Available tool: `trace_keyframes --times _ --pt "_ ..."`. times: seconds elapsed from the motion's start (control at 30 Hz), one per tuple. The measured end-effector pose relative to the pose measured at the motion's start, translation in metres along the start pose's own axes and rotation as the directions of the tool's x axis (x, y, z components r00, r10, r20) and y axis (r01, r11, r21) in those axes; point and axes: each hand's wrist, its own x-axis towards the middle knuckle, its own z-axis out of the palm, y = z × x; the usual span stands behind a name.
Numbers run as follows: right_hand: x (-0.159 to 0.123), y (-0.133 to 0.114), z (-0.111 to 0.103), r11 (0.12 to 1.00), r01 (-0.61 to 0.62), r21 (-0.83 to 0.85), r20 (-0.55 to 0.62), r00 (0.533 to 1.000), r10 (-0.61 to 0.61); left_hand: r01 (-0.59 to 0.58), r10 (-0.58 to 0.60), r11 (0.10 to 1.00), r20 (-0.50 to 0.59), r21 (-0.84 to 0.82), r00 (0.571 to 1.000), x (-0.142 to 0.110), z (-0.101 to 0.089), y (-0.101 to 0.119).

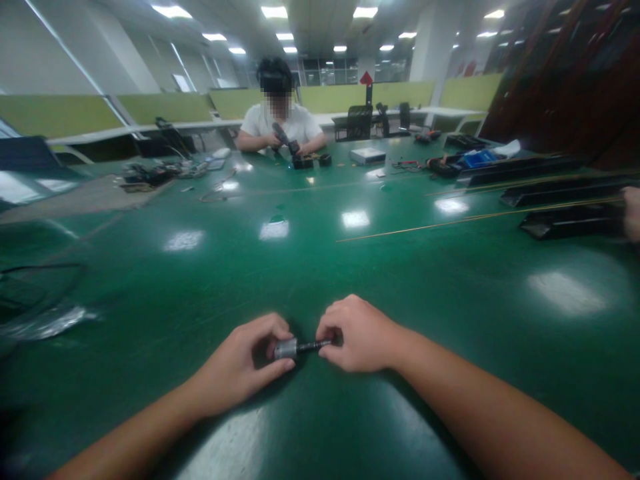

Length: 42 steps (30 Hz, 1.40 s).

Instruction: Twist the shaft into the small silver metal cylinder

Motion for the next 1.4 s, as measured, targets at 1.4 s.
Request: trace_keyframes --times 1.4 --pt "0.006 0.002 -0.007 0.993 -0.078 0.085 0.122 0.990 0.067 -0.020 0.021 0.999 -0.019 0.045 1.000 0.000 0.003 0.000"
